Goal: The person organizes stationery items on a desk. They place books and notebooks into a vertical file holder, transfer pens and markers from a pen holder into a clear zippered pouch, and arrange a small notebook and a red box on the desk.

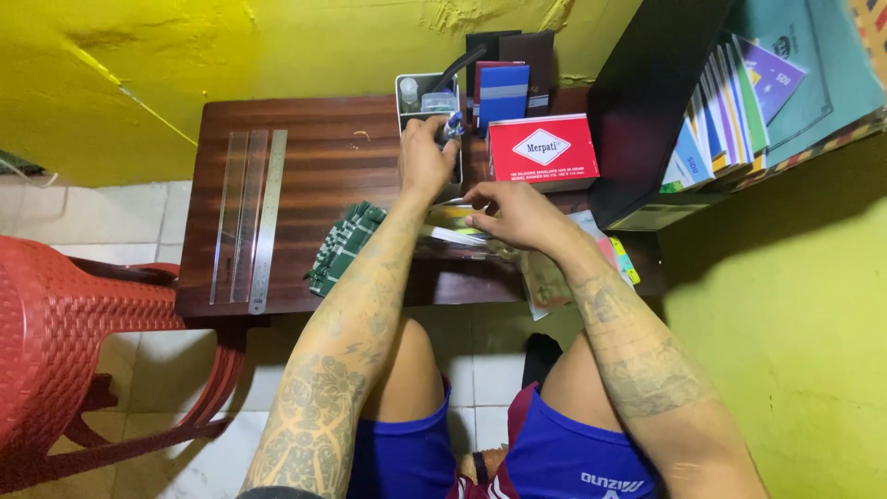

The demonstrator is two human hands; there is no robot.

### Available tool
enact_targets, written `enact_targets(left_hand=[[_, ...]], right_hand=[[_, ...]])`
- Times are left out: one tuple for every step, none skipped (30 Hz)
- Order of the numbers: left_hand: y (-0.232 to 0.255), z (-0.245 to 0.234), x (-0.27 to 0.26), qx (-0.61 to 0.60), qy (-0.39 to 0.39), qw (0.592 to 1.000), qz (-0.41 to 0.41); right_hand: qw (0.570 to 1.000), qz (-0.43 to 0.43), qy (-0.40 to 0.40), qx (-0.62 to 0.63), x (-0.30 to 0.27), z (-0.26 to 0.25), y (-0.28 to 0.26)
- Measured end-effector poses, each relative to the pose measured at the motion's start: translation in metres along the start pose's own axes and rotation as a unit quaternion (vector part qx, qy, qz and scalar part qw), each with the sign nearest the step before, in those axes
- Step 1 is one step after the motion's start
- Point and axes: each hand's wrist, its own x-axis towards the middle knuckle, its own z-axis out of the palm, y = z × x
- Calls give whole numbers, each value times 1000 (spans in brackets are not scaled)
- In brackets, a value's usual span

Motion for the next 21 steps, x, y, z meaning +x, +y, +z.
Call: enact_targets(left_hand=[[-1, -1, 1, 0, 1, 1000, 3], [-2, -2, 1, 1, -4, 1000, 0], [-3, -2, 1, 2, -9, 1000, -4], [0, -6, -1, 2, -9, 1000, -3], [2, -9, -4, 1, -12, 1000, 11], [5, -12, -5, 0, -13, 1000, 26], [6, -14, -6, 0, -13, 1000, 28], [7, -15, -6, 13, -21, 999, 37], [9, -15, -6, 25, -28, 998, 47], [10, -16, -8, 24, -28, 998, 51], [11, -17, -9, 38, -32, 997, 57], [12, -19, -10, 52, -34, 996, 63], [13, -19, -10, 52, -33, 996, 66], [14, -21, -11, 55, -36, 995, 68], [14, -22, -13, 59, -39, 995, 70], [12, -23, -13, 59, -38, 995, 71], [10, -23, -14, 50, -16, 993, 105], [8, -23, -16, 40, 6, 990, 138], [10, -28, -17, 41, 7, 989, 139], [12, -31, -19, 21, 25, 986, 163], [14, -35, -22, 1, 42, 981, 188]], right_hand=[[1000, 0, 3, 0, 0, -1, -2], [1000, -1, 2, -1, -1, -1, -3], [1000, -1, 0, -2, -1, -2, -4], [1000, 0, 1, -2, -1, -1, -3], [1000, -1, 1, -2, 0, 0, -2], [1000, -3, 3, -1, 1, 0, -1], [1000, -3, 5, -2, 0, 0, -1], [1000, 2, 2, -5, 0, 0, -2], [1000, 7, -2, -8, -1, -1, -2], [1000, 8, 2, -9, -2, -1, -1], [1000, 3, 3, -4, -2, 0, -1], [1000, -3, 4, 2, -3, 0, -1], [1000, -3, 7, 1, -4, -1, 0], [1000, -4, 8, 9, -4, -1, 0], [1000, -5, 9, 18, -4, -1, -1], [1000, -6, 10, 19, -4, -2, 0], [1000, -2, 5, 23, -4, -2, 0], [1000, 2, -1, 28, -4, -2, 1], [1000, 1, 0, 27, -4, -2, 0], [1000, 2, -2, 25, -5, -3, 0], [1000, 4, -5, 23, -6, -3, -1]])
